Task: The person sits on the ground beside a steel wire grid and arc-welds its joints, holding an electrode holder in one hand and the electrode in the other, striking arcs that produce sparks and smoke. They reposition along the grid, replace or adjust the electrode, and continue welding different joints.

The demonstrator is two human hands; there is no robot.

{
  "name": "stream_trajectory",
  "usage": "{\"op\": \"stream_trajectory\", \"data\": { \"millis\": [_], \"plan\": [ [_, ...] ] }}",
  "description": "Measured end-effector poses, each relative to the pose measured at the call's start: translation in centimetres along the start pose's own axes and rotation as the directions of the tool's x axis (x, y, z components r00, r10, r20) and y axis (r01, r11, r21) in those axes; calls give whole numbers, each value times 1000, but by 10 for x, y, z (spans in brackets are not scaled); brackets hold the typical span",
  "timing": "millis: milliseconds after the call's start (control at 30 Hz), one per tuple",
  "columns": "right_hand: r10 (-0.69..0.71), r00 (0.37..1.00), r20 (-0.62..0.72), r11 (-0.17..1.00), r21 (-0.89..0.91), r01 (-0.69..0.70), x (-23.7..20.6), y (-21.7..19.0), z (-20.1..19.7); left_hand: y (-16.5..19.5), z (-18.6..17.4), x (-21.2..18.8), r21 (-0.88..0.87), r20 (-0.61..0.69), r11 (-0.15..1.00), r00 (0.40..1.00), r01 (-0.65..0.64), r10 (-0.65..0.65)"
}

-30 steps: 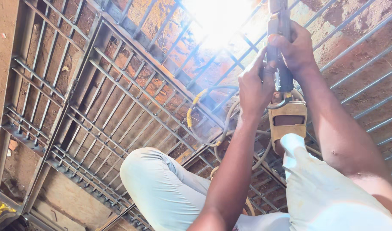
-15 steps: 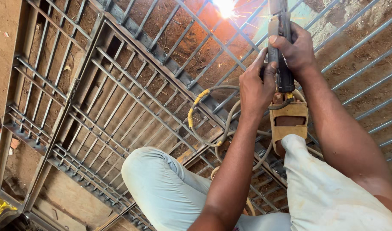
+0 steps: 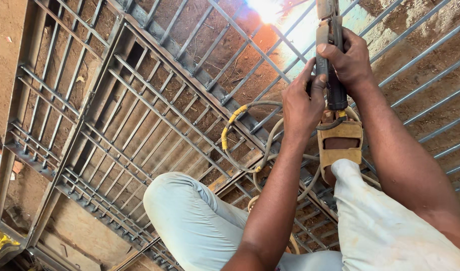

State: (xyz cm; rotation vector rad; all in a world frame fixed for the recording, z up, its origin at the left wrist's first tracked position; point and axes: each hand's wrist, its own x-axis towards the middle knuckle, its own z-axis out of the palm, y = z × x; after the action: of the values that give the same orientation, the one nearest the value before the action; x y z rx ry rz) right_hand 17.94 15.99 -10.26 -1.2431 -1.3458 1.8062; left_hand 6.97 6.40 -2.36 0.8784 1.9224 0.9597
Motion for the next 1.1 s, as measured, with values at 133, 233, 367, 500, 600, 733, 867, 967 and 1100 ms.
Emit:
{"op": "stream_trajectory", "data": {
  "millis": [133, 233, 367, 500, 600, 733, 867, 967, 1100],
  "plan": [
    [-115, 992, -53, 982, -155, 106, -7, -9, 3, 1, -3, -6, -5, -63, 997, 996, -71, 70],
    [-359, 933, 2, 832, -452, 321, -25, -27, 0, -7, 0, -30, -53, -211, 979, 961, -196, 180],
    [-297, 939, 171, 605, -727, 324, -57, -46, 15, -32, 20, -76, -196, -259, 979, 959, 62, -113],
    [12, 973, 229, 357, -910, 210, -76, -41, 57, -70, 54, -106, -544, -274, 831, 911, 119, -309],
    [144, 971, 193, 225, -961, 157, -89, -30, 87, -101, 70, -115, -822, -155, 548, 862, 158, -482],
    [160, 960, 229, 160, -966, 203, -97, -19, 103, -133, 75, -114, -890, -115, 437, 861, 133, -496],
    [177, 970, 167, 134, -980, 144, -96, -18, 104, -136, 72, -107, -911, -59, 377, 853, 166, -518],
    [162, 975, 154, 127, -983, 134, -92, -19, 101, -129, 67, -100, -902, -11, 382, 872, 203, -490],
    [108, 976, 187, 159, -973, 169, -91, -15, 100, -124, 59, -92, -951, 71, 224, 854, 214, -515]
  ]
}}
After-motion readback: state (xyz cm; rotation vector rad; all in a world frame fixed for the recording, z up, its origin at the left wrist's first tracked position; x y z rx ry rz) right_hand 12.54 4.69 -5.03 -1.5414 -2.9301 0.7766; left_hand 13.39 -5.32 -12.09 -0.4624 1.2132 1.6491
